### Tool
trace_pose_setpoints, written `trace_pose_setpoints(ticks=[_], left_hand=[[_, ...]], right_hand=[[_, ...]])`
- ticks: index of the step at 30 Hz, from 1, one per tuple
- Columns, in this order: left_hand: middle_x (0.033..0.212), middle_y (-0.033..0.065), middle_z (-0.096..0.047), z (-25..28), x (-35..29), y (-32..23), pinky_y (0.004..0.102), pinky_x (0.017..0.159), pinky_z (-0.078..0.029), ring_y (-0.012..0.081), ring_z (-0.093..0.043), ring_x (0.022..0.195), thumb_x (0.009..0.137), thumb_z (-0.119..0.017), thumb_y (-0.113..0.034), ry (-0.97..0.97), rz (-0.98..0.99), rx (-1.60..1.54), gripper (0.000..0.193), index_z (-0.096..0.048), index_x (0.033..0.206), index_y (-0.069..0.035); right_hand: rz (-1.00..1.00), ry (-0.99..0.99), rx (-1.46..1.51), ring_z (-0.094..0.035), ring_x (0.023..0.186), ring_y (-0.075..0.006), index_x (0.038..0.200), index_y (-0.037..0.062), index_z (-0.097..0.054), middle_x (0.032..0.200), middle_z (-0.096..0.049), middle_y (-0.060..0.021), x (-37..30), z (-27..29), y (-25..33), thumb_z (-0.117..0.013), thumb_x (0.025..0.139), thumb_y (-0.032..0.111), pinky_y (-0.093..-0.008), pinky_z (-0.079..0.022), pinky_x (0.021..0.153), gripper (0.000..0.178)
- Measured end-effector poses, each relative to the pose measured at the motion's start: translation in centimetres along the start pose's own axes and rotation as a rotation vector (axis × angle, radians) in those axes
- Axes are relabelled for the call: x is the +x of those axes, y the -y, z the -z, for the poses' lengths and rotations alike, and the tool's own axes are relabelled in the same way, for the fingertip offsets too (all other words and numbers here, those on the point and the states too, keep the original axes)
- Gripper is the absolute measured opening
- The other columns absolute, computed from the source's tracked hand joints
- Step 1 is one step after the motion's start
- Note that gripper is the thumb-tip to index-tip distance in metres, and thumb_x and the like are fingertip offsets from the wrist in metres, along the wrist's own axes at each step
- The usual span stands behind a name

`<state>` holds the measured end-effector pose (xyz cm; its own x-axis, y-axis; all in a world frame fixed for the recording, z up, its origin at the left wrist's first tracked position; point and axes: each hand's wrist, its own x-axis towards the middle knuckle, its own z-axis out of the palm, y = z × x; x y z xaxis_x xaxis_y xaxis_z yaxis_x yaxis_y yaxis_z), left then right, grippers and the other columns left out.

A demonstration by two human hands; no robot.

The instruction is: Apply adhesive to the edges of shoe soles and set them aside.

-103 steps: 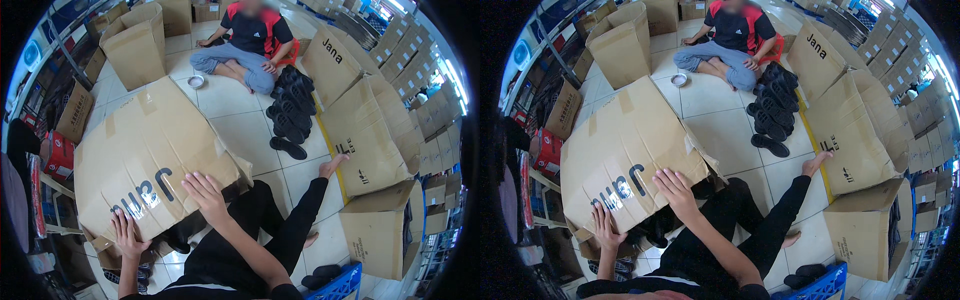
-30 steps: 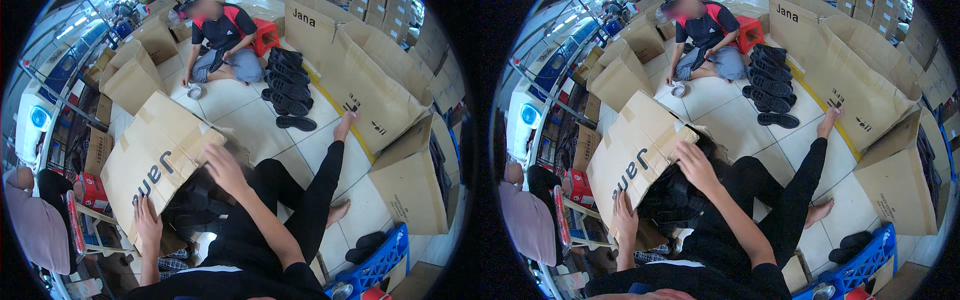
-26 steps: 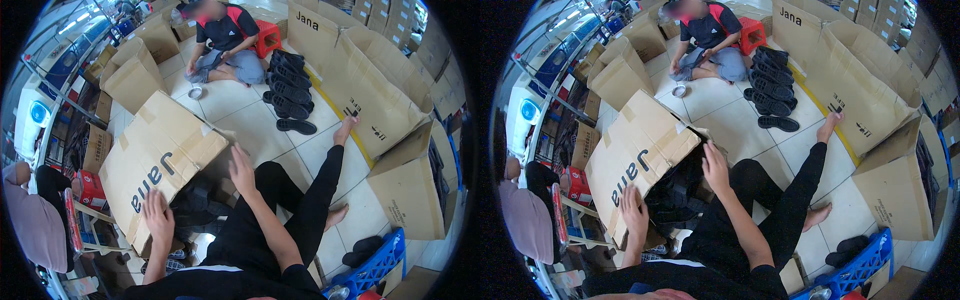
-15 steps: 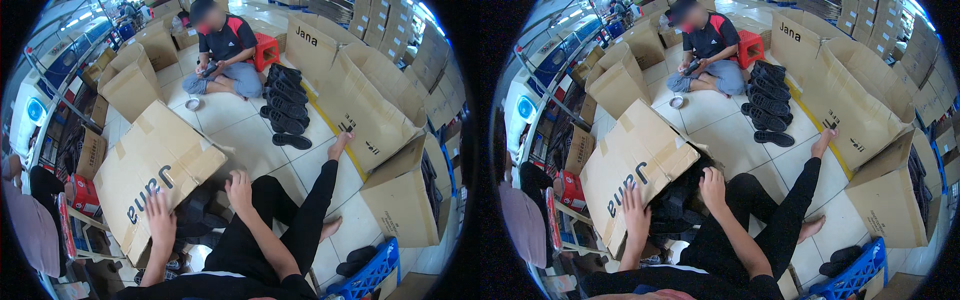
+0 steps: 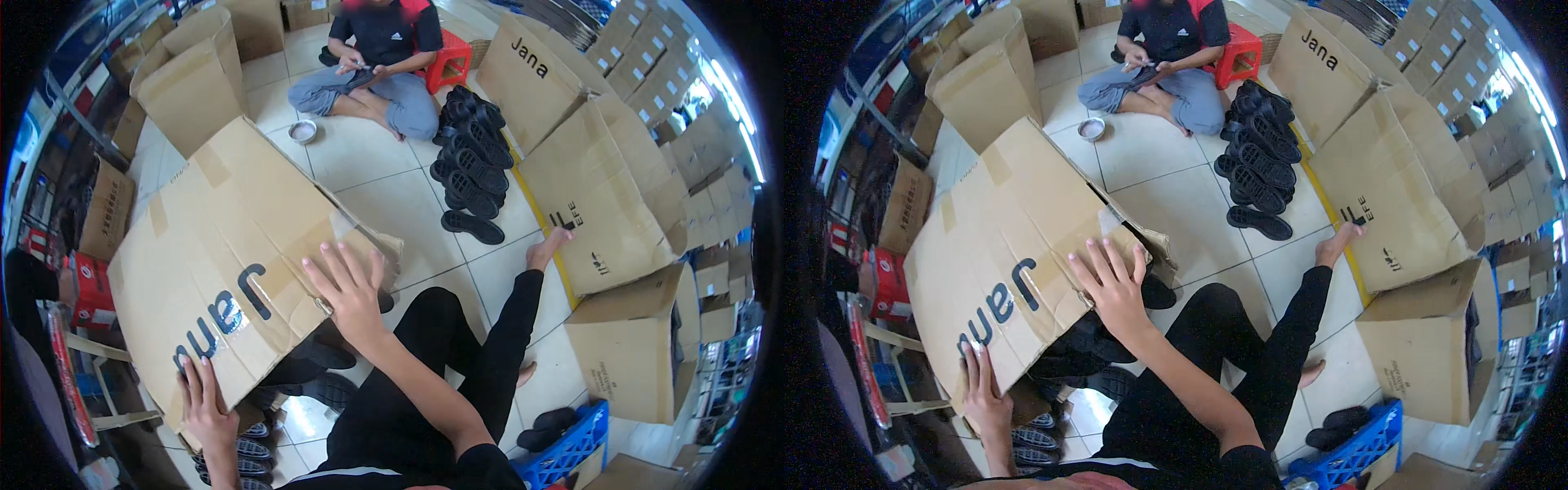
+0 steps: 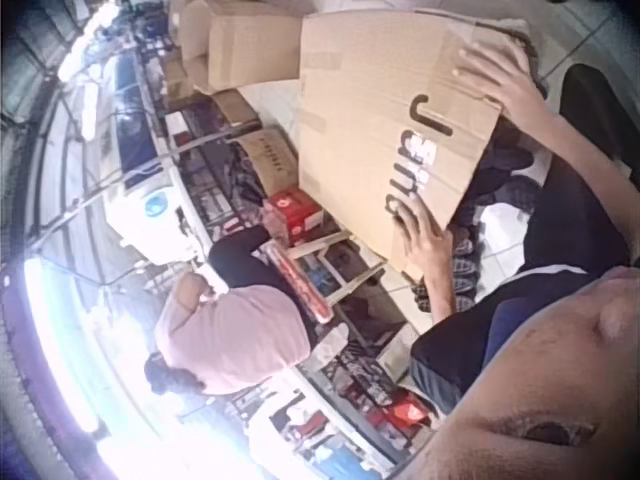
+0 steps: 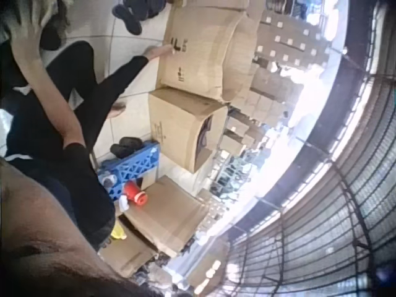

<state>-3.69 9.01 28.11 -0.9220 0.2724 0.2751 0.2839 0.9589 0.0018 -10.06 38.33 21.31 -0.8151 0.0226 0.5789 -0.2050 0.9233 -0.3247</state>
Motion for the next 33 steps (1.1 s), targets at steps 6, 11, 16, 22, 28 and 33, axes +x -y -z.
trace_pose_setpoints(ticks=[6,11,16,22,28,33], left_hand=[[0.141,0.0234,-0.045,-1.2,0.6,1.0,0.0500,0.099,-0.044,0.0502,-0.043,0.126,0.078,-0.054,0.006,0.026,-0.012,0.086,0.055,-0.054,0.132,-0.004],[0.140,0.0246,-0.045,-2.3,0.8,1.8,0.0514,0.096,-0.045,0.0503,-0.044,0.126,0.084,-0.053,0.002,0.001,-0.038,0.108,0.046,-0.055,0.130,-0.004],[0.138,0.0252,-0.047,-3.5,1.6,2.6,0.0524,0.096,-0.045,0.0512,-0.044,0.125,0.089,-0.053,-0.001,-0.037,-0.058,0.155,0.041,-0.055,0.129,-0.004],[0.139,0.0245,-0.046,-3.7,3.1,3.2,0.0507,0.096,-0.044,0.0494,-0.043,0.127,0.089,-0.054,0.000,-0.048,-0.026,0.163,0.042,-0.054,0.131,-0.005],[0.141,0.0230,-0.045,-3.5,5.1,3.2,0.0506,0.098,-0.044,0.0481,-0.044,0.126,0.088,-0.054,0.000,-0.025,-0.012,0.203,0.046,-0.053,0.133,-0.007],[0.142,0.0221,-0.044,-4.7,6.4,3.7,0.0505,0.097,-0.044,0.0474,-0.045,0.125,0.086,-0.055,-0.002,-0.056,-0.011,0.249,0.048,-0.052,0.134,-0.008]], right_hand=[[-0.017,-0.027,-0.012,-0.046,0.126,-0.0291,0.125,0.0179,-0.062,0.135,-0.053,-0.0110,1.1,-1.4,0.1,-0.049,0.089,0.021,-0.0555,-0.020,0.107,0.038],[-0.037,-0.024,-0.010,-0.047,0.126,-0.0291,0.123,0.0175,-0.064,0.135,-0.054,-0.0108,1.5,-2.1,0.4,-0.046,0.092,0.024,-0.0542,-0.019,0.108,0.036],[-0.028,0.013,0.005,-0.043,0.131,-0.0286,0.129,0.0181,-0.059,0.139,-0.050,-0.0109,2.2,-3.3,0.4,-0.048,0.089,0.010,-0.0547,-0.017,0.109,0.042],[-0.001,-0.003,-0.010,-0.047,0.127,-0.0307,0.123,0.0161,-0.064,0.134,-0.054,-0.0139,4.2,-4.4,0.2,-0.050,0.090,0.026,-0.0506,-0.018,0.108,0.038],[0.010,-0.046,0.011,-0.046,0.127,-0.0311,0.124,0.0160,-0.064,0.134,-0.054,-0.0128,6.9,-5.4,-0.4,-0.050,0.089,0.026,-0.0513,-0.017,0.108,0.039],[0.035,-0.025,0.049,-0.044,0.129,-0.0291,0.130,0.0178,-0.057,0.137,-0.051,-0.0107,8.5,-6.8,-1.2,-0.051,0.085,0.008,-0.0570,-0.019,0.109,0.046]])
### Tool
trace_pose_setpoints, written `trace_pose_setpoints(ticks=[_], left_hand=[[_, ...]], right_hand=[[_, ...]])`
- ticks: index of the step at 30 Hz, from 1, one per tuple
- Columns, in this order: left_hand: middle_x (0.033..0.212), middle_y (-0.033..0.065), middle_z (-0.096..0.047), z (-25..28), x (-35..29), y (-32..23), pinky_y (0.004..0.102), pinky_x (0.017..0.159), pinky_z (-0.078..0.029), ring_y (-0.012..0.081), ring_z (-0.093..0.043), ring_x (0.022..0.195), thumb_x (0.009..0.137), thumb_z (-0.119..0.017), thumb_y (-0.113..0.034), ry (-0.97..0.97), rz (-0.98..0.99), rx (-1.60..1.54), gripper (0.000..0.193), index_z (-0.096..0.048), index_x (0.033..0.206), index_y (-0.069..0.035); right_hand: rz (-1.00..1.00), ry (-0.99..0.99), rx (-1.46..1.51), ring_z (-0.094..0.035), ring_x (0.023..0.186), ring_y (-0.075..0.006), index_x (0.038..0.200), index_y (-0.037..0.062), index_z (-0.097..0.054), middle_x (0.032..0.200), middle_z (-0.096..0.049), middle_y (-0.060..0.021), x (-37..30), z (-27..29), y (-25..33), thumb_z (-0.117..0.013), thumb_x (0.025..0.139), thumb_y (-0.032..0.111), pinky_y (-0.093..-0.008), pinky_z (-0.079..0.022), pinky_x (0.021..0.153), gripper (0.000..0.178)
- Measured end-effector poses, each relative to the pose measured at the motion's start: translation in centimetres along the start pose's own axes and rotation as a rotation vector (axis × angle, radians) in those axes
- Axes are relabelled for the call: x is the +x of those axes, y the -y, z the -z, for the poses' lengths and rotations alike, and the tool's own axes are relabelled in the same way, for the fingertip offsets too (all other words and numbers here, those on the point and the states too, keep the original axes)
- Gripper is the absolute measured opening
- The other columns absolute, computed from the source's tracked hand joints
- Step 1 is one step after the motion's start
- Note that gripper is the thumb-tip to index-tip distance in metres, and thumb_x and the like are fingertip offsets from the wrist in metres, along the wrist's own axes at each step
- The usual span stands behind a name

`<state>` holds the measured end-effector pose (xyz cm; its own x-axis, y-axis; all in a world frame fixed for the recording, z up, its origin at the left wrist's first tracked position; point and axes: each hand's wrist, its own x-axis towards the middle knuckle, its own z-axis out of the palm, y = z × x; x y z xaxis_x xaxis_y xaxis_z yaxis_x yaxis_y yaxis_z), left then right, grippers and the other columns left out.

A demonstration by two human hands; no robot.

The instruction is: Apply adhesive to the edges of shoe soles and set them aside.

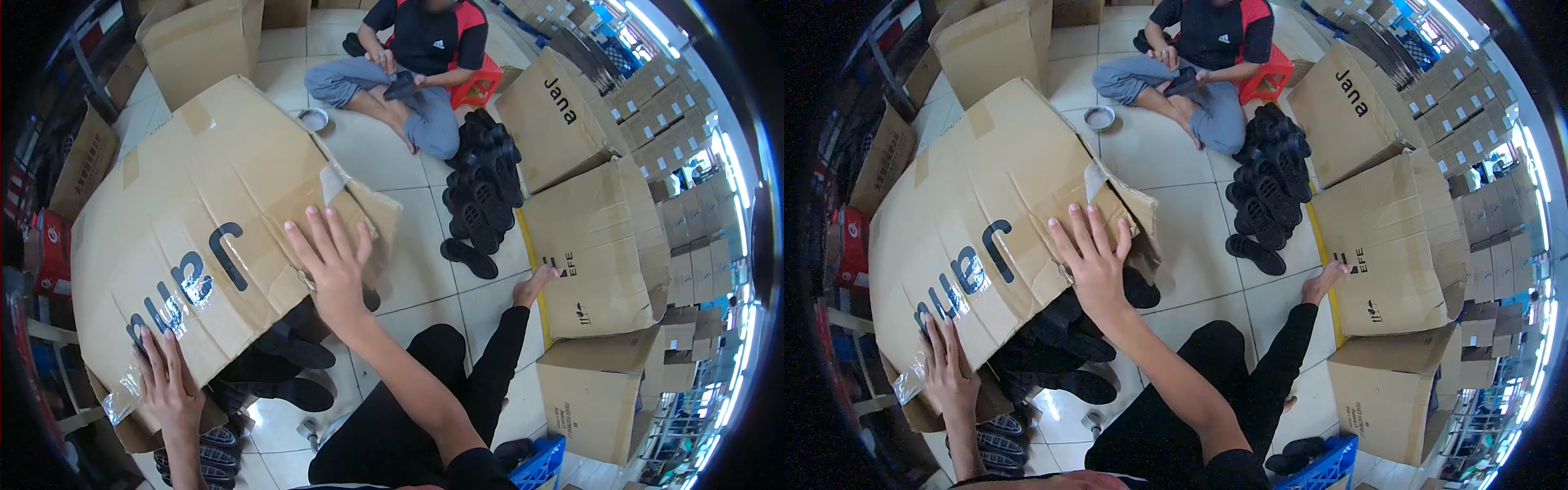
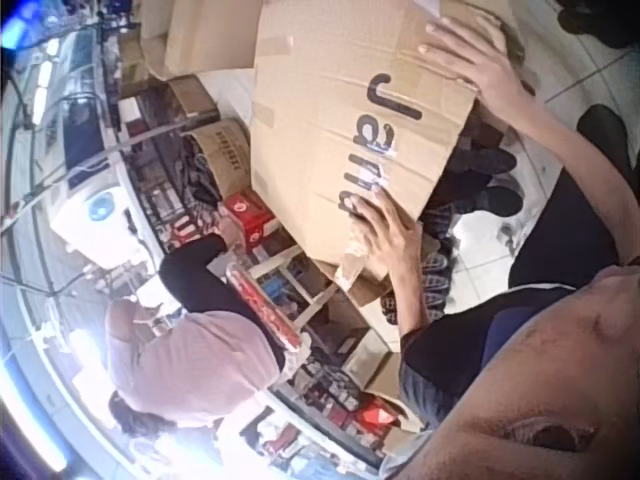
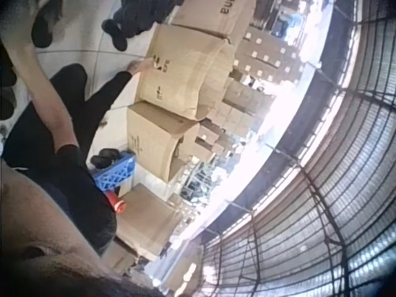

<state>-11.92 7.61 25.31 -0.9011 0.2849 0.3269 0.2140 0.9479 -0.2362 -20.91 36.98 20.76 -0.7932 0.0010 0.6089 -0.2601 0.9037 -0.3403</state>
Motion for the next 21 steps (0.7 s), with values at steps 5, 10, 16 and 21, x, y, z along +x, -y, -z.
trace_pose_setpoints(ticks=[5,10,16,21], left_hand=[[0.143,0.0212,-0.043,-2.7,1.2,0.7,0.0489,0.098,-0.044,0.0471,-0.045,0.125,0.085,-0.056,-0.004,-0.076,-0.001,0.051,0.051,-0.050,0.136,-0.010],[0.142,0.0193,-0.044,-3.0,3.8,3.0,0.0466,0.098,-0.045,0.0444,-0.049,0.121,0.080,-0.055,0.001,-0.001,0.068,-0.053,0.062,-0.047,0.139,-0.018],[0.131,0.0206,-0.054,-0.6,6.9,4.9,0.0471,0.094,-0.047,0.0480,-0.056,0.109,0.082,-0.052,-0.003,-0.011,0.021,-0.236,0.051,-0.054,0.132,-0.016],[0.130,0.0245,-0.052,0.7,5.4,4.5,0.0477,0.089,-0.050,0.0473,-0.059,0.101,0.084,-0.049,-0.008,0.106,-0.003,-0.154,0.052,-0.049,0.135,-0.015]], right_hand=[[0.067,-0.043,-0.041,-0.043,0.129,-0.0318,0.133,0.0157,-0.054,0.138,-0.049,-0.0135,0.8,-2.1,-0.5,-0.053,0.084,0.008,-0.0605,-0.020,0.107,0.049],[0.085,-0.025,-0.067,-0.046,0.125,-0.0332,0.129,0.0148,-0.054,0.133,-0.051,-0.0150,2.7,-4.0,0.2,-0.052,0.085,0.012,-0.0597,-0.027,0.103,0.045],[0.084,0.065,-0.128,-0.050,0.122,-0.0315,0.127,0.0178,-0.056,0.129,-0.056,-0.0114,5.4,-4.5,0.3,-0.047,0.090,0.012,-0.0589,-0.029,0.100,0.039],[0.034,0.216,-0.169,-0.051,0.123,-0.0278,0.133,0.0229,-0.053,0.133,-0.055,-0.0092,4.5,-3.1,-0.2,-0.052,0.087,0.008,-0.0550,-0.032,0.100,0.049]])
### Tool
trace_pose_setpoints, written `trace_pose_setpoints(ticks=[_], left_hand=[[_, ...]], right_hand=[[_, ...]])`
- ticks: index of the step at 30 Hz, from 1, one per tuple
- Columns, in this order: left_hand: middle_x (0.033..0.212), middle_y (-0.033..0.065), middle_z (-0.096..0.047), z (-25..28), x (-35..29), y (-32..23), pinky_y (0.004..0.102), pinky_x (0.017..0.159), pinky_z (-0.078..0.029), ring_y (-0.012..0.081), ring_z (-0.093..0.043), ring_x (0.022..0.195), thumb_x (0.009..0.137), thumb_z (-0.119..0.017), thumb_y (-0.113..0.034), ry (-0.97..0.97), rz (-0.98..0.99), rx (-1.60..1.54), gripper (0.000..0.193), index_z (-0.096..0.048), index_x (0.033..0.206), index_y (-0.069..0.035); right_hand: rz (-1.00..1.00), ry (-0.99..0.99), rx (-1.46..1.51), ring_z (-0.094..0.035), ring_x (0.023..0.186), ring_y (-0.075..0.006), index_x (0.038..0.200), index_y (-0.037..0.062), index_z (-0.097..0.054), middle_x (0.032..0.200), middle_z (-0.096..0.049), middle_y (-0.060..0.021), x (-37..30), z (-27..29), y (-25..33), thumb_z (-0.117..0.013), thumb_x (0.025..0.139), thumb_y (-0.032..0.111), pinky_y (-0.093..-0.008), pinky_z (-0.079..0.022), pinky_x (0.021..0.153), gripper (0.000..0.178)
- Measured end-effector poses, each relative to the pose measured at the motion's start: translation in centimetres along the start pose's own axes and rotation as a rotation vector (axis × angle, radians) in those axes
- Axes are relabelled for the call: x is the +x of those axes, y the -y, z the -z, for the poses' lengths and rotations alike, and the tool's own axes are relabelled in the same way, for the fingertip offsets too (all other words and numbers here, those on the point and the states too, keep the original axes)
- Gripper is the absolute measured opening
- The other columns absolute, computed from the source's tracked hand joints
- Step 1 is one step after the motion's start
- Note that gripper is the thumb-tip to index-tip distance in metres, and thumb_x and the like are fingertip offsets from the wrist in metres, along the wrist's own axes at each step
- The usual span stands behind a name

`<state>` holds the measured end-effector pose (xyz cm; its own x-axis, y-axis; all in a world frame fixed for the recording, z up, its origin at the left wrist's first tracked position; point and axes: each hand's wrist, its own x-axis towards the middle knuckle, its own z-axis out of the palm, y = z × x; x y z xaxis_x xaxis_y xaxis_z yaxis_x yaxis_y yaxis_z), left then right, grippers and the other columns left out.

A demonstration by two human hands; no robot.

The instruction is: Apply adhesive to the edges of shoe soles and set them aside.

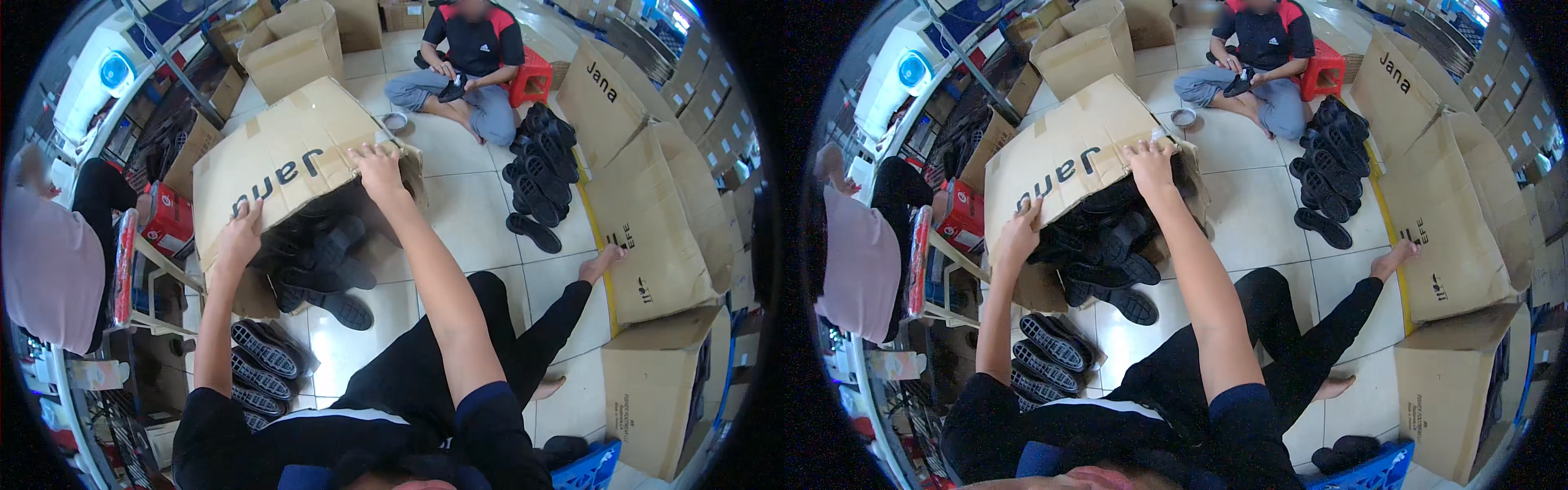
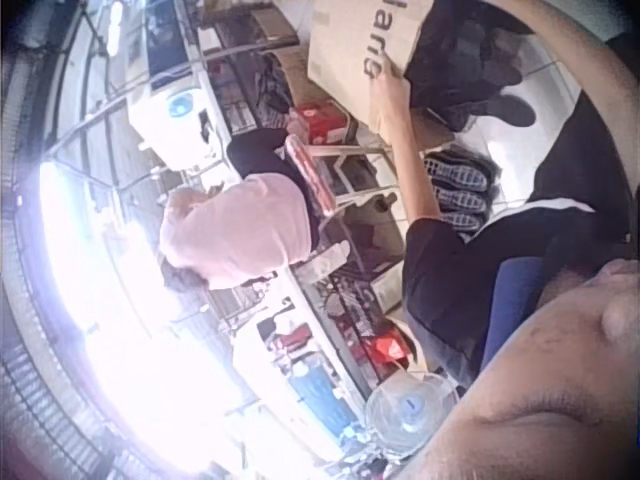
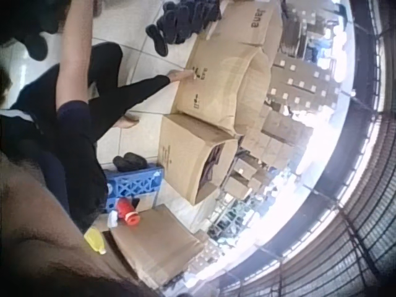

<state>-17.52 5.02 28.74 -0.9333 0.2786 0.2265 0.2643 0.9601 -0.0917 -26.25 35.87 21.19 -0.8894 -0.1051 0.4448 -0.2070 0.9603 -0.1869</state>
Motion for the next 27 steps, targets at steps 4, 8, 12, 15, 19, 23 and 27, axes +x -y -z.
trace_pose_setpoints(ticks=[4,8,12,15,19,23,27], left_hand=[[0.127,0.0301,-0.051,-0.9,-2.9,-1.7,0.0492,0.083,-0.050,0.0449,-0.059,0.101,0.085,-0.047,-0.003,-0.023,-0.063,0.015,0.052,-0.044,0.137,-0.007],[0.130,0.0342,-0.044,-1.7,-3.2,-2.6,0.0508,0.087,-0.047,0.0494,-0.054,0.105,0.078,-0.044,0.008,-0.033,0.003,-0.111,0.058,-0.042,0.136,-0.001],[0.124,0.0382,-0.046,-1.1,-2.8,-2.6,0.0499,0.086,-0.048,0.0503,-0.055,0.102,0.082,-0.039,0.010,-0.052,-0.006,-0.122,0.054,-0.043,0.135,0.000],[0.123,0.0383,-0.047,-0.1,-2.9,-3.5,0.0497,0.086,-0.048,0.0492,-0.056,0.103,0.082,-0.040,0.009,-0.035,-0.013,-0.089,0.052,-0.044,0.134,0.002],[0.118,0.0364,-0.051,2.0,-3.4,-5.6,0.0475,0.084,-0.050,0.0471,-0.058,0.099,0.081,-0.042,0.010,0.007,0.048,-0.066,0.050,-0.047,0.131,0.003],[0.105,0.0312,-0.056,3.6,-3.7,-6.9,0.0472,0.076,-0.052,0.0447,-0.061,0.088,0.081,-0.044,0.008,0.022,0.031,-0.032,0.044,-0.050,0.125,0.004],[0.102,0.0295,-0.058,4.1,-4.1,-7.5,0.0454,0.073,-0.053,0.0420,-0.063,0.085,0.081,-0.046,0.006,0.070,0.010,0.034,0.045,-0.050,0.126,0.005]], right_hand=[[0.093,-0.068,0.048,-0.043,0.130,-0.0265,0.135,0.0169,-0.050,0.137,-0.051,-0.0092,-4.9,1.3,-0.6,-0.057,0.086,0.012,-0.0524,-0.029,0.106,0.050],[0.037,-0.170,0.198,-0.040,0.132,-0.0272,0.135,0.0124,-0.048,0.141,-0.046,-0.0085,-14.4,2.9,-3.1,-0.060,0.087,0.019,-0.0531,-0.025,0.109,0.051],[-0.196,0.162,0.217,-0.042,0.130,-0.0294,0.131,0.0098,-0.050,0.139,-0.048,-0.0102,-28.3,6.8,-9.5,-0.064,0.085,0.025,-0.0568,-0.025,0.109,0.051],[-0.638,0.396,0.215,-0.041,0.132,-0.0308,0.127,0.0067,-0.054,0.137,-0.049,-0.0166,-39.1,10.5,-15.0,-0.061,0.087,0.033,-0.0606,-0.027,0.105,0.048],[-1.091,0.209,-0.031,-0.040,0.132,-0.0318,0.119,0.0065,-0.062,0.137,-0.049,-0.0174,-49.6,12.1,-16.7,-0.056,0.090,0.033,-0.0588,-0.027,0.107,0.039],[-1.011,0.002,0.027,-0.037,0.134,-0.0296,0.114,0.0088,-0.065,0.138,-0.050,-0.0126,-51.9,10.6,-16.0,-0.055,0.090,0.033,-0.0598,-0.024,0.108,0.035],[-1.061,0.098,-0.056,-0.037,0.134,-0.0289,0.108,0.0095,-0.068,0.137,-0.051,-0.0107,-50.1,10.4,-16.1,-0.055,0.090,0.033,-0.0622,-0.022,0.107,0.032]])
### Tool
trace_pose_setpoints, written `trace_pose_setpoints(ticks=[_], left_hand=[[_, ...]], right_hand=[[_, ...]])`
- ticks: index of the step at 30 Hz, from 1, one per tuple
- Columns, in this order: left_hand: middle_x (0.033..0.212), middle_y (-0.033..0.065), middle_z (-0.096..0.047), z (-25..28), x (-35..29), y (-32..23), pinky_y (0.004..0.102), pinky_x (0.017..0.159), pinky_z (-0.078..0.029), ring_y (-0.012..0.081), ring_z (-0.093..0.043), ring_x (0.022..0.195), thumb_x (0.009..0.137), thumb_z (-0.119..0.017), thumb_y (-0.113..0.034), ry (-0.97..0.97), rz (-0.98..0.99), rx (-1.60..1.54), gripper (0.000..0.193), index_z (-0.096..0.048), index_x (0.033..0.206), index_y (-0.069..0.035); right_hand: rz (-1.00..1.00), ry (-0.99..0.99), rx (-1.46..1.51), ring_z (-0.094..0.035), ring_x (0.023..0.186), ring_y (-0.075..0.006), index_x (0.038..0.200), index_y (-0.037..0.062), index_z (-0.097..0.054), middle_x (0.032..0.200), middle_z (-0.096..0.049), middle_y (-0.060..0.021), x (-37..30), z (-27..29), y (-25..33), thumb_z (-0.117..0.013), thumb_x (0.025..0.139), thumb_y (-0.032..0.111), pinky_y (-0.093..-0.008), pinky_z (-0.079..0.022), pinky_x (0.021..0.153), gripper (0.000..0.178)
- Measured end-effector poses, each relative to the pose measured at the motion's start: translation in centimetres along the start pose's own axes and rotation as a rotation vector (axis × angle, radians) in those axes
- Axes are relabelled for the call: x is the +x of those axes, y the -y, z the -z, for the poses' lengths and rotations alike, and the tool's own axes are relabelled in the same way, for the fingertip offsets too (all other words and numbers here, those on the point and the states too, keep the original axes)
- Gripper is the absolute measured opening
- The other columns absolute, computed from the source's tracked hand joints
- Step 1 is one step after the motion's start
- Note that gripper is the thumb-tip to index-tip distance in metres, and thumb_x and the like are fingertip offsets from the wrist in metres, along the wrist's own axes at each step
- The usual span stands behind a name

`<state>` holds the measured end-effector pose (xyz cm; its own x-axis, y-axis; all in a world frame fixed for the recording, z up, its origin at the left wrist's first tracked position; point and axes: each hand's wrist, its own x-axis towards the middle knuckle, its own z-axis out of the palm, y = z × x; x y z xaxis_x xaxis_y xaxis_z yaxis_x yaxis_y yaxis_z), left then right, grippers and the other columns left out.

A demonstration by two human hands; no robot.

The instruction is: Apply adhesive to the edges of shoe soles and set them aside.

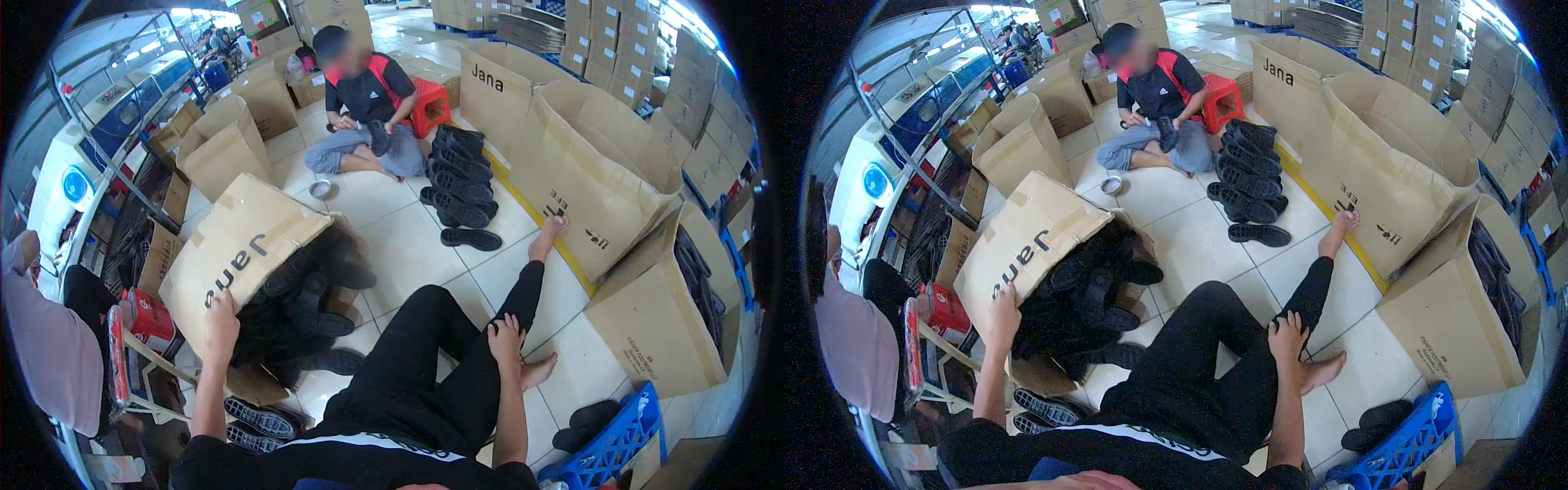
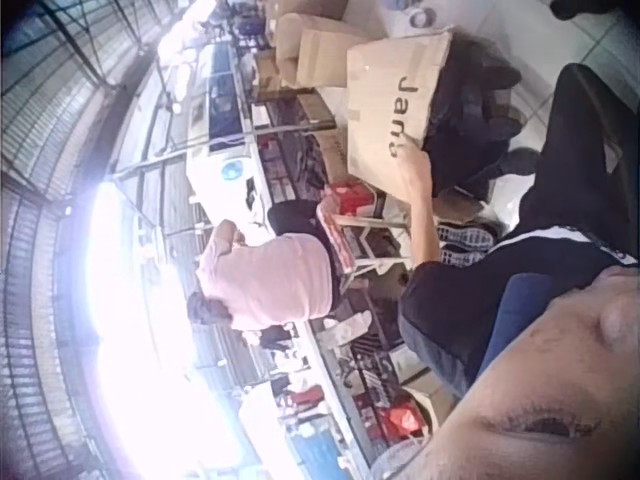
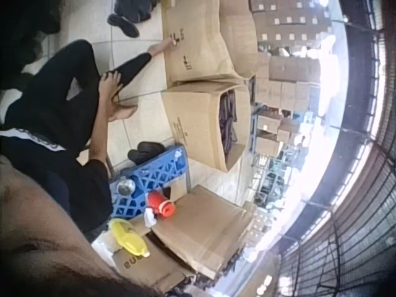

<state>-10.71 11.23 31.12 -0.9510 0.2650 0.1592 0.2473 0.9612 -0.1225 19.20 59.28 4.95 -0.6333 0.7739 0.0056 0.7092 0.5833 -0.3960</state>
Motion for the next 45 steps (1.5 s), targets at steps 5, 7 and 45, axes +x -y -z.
trace_pose_setpoints(ticks=[5,7,45], left_hand=[[0.101,0.0257,-0.059,0.0,-1.2,-1.5,0.0383,0.068,-0.056,0.0348,-0.066,0.080,0.080,-0.053,0.000,0.055,-0.050,0.180,0.053,-0.045,0.131,0.004],[0.105,0.0232,-0.058,-0.3,-1.2,-2.3,0.0365,0.068,-0.057,0.0321,-0.066,0.085,0.078,-0.056,-0.001,0.113,0.003,0.230,0.061,-0.039,0.137,0.004],[0.084,0.0169,-0.066,-0.9,13.9,-6.9,0.0475,0.067,-0.052,0.0362,-0.065,0.081,0.077,-0.055,-0.012,-0.092,-0.454,0.119,0.016,-0.064,0.090,-0.009]], right_hand=[[-0.040,0.033,0.099,-0.037,0.134,-0.0274,0.106,0.0105,-0.069,0.137,-0.051,-0.0095,0.1,1.0,0.7,-0.054,0.091,0.030,-0.0593,-0.022,0.109,0.028],[-0.006,0.027,0.066,-0.038,0.134,-0.0275,0.106,0.0102,-0.068,0.137,-0.052,-0.0096,0.2,0.8,0.7,-0.054,0.091,0.030,-0.0585,-0.022,0.109,0.028],[0.135,-0.029,0.431,-0.043,0.129,-0.0339,0.111,0.0056,-0.066,0.133,-0.055,-0.0145,-1.8,1.2,-4.2,-0.048,0.097,0.022,-0.0403,-0.032,0.108,0.028]])
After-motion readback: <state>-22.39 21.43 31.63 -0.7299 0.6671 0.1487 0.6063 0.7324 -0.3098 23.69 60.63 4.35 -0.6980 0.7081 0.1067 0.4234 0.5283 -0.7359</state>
